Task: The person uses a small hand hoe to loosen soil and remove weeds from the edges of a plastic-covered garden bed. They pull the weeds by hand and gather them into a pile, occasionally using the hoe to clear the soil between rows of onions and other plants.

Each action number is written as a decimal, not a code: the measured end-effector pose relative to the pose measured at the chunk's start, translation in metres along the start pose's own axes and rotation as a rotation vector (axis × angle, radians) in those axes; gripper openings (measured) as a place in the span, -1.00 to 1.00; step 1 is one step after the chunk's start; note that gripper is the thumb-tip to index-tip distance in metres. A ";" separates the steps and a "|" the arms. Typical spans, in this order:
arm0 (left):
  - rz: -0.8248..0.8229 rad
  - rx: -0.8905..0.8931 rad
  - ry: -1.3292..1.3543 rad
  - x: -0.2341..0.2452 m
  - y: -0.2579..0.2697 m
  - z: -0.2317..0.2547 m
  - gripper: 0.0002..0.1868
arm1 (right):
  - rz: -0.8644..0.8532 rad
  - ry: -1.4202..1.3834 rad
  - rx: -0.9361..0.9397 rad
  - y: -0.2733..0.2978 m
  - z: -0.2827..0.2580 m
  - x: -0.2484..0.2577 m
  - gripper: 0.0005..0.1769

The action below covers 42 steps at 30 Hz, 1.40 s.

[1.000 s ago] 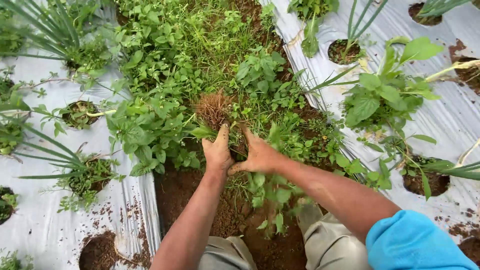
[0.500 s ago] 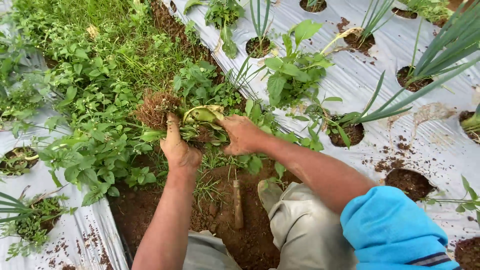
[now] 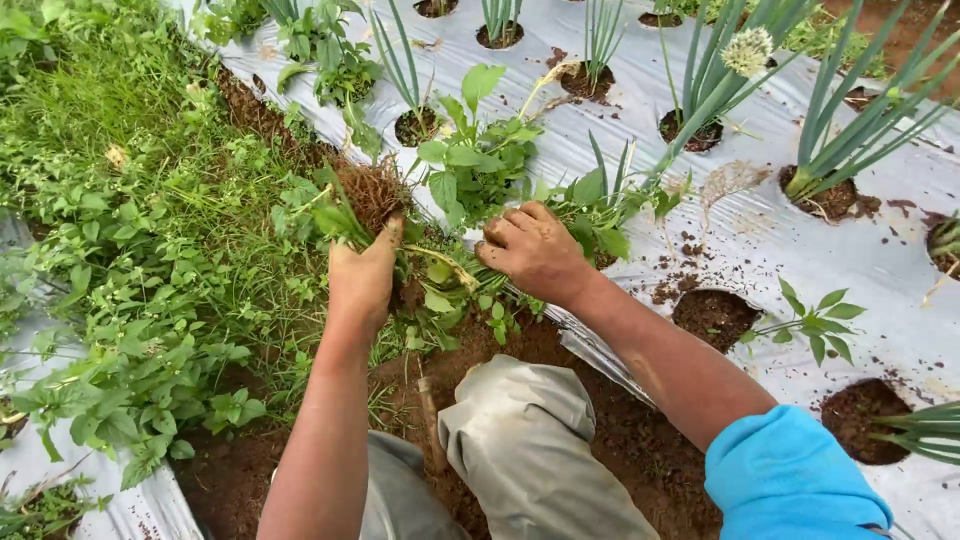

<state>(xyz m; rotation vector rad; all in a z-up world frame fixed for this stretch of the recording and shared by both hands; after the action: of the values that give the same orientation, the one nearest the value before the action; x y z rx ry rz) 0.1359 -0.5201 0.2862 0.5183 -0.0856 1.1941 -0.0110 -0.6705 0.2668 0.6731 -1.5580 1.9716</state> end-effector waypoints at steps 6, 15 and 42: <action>-0.330 -0.165 -0.256 -0.104 0.045 0.036 -0.22 | 0.396 0.362 -0.335 0.016 0.041 0.108 -0.85; -0.849 -0.649 -0.015 -0.209 0.131 0.040 -0.11 | 0.242 -0.398 -0.526 0.048 0.062 0.154 -0.42; -1.907 -1.123 -1.528 -0.326 0.456 -0.120 -0.03 | -0.664 0.187 -1.534 0.419 -0.158 0.299 0.48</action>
<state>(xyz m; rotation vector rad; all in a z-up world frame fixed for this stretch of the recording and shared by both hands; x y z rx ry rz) -0.4241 -0.6289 0.2271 0.1506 -1.1606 -1.3108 -0.5230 -0.5657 0.1367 0.2181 -1.8140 0.0851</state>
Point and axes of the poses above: each hand's wrist, its own y-axis away from the middle knuckle, its own x-axis out of the back of the hand, z = x × y, the point moved 9 cm from there along -y, towards the middle knuckle, and after that the axes turned 1 degree about -z, right-handed, at the moved point
